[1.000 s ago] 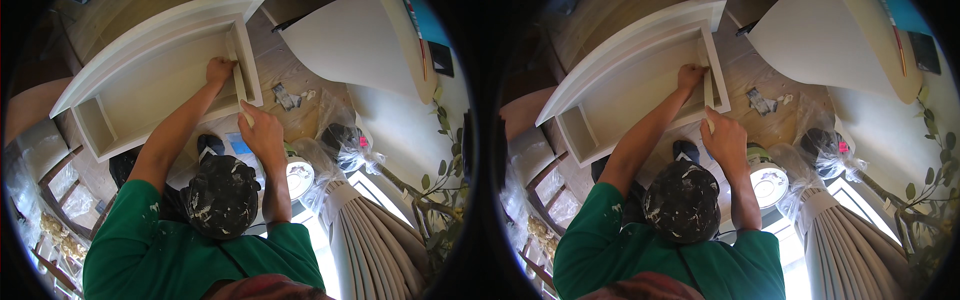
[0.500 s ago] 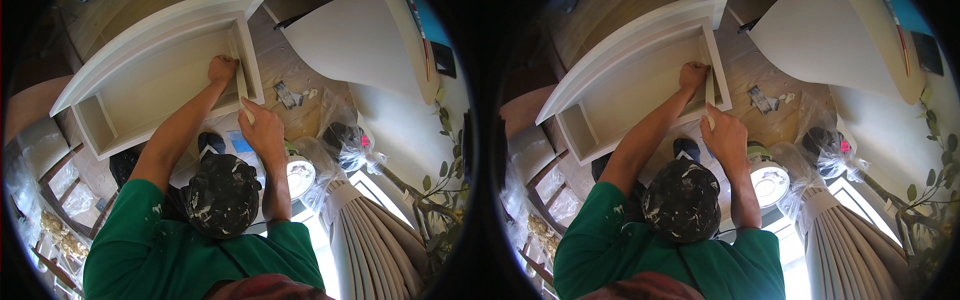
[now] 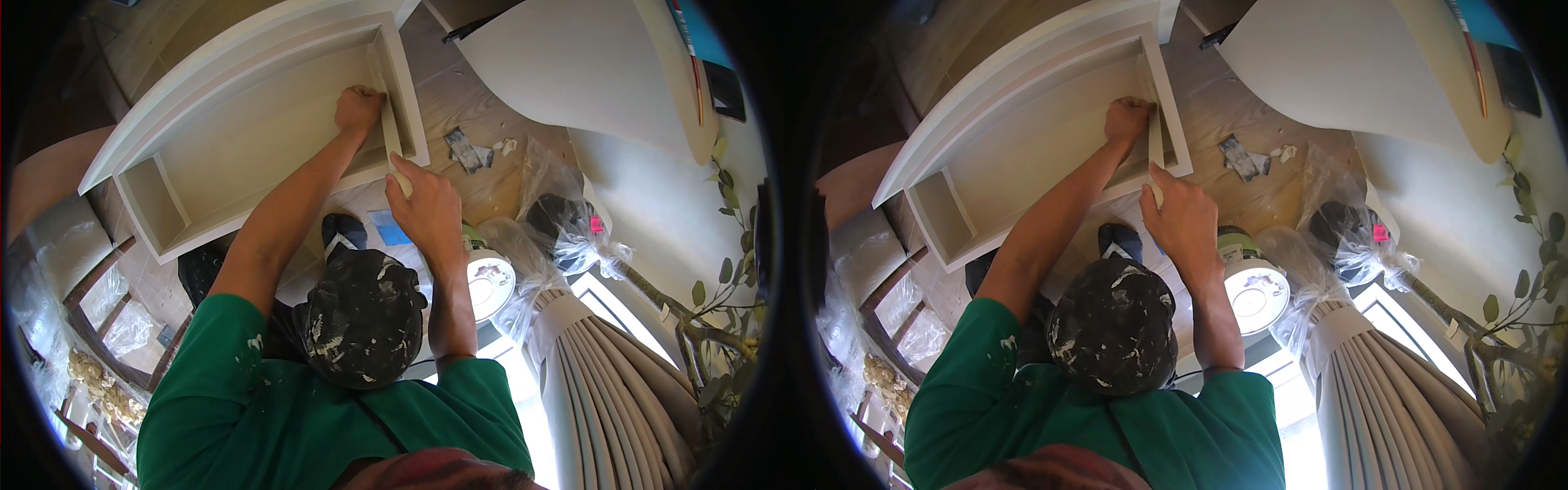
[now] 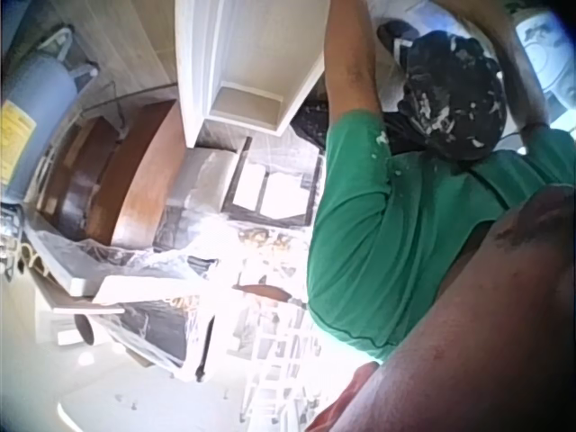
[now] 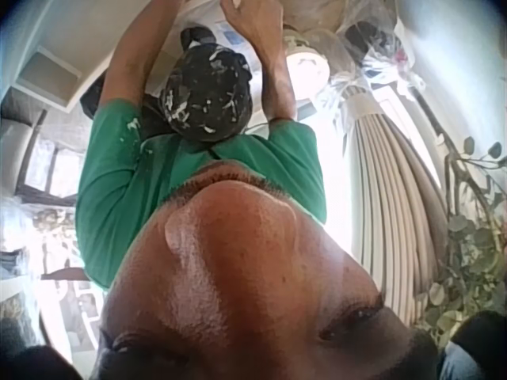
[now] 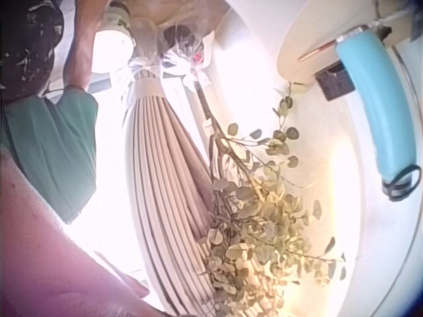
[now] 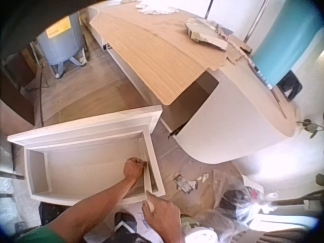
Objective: The person applies masking tape to the inside edges of a drawer and then uses a brush to apply paint from a small container to a wooden piece inside the drawer.
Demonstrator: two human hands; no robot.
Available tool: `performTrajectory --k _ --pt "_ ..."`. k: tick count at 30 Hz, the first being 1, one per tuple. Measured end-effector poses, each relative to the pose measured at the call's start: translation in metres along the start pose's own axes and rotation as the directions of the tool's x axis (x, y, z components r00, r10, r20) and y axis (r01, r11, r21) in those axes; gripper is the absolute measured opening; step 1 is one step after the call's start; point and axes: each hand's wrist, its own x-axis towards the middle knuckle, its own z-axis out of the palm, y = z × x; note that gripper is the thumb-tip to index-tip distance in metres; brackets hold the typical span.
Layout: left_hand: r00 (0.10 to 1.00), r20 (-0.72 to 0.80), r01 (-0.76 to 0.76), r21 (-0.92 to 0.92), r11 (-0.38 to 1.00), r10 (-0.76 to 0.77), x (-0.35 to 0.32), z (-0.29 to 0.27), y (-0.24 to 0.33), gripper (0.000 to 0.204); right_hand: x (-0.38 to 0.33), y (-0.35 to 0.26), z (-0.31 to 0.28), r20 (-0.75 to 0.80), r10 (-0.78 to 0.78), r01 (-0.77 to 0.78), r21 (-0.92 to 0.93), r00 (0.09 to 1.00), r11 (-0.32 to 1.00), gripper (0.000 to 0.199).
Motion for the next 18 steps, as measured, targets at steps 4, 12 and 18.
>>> performTrajectory --k 4,12,18 --pt "1.000 -0.023 -0.021 0.001 1.000 0.021 0.0017 0.0027 -0.0033 0.027 0.0013 -0.0030 -0.0004 0.029 0.027 -0.027 0.001 0.999 1.000 0.038" --pt "1.000 -0.002 0.023 -0.003 1.000 -0.023 0.0025 0.0028 -0.0029 0.023 0.0022 -0.0045 -0.0014 0.049 0.005 -0.004 -0.024 0.999 1.000 0.038" --pt "1.000 -0.023 0.001 0.012 1.000 -0.001 0.0010 0.0042 -0.0019 0.023 0.0031 -0.0070 -0.0029 0.055 0.010 -0.009 -0.036 0.998 0.999 0.039"
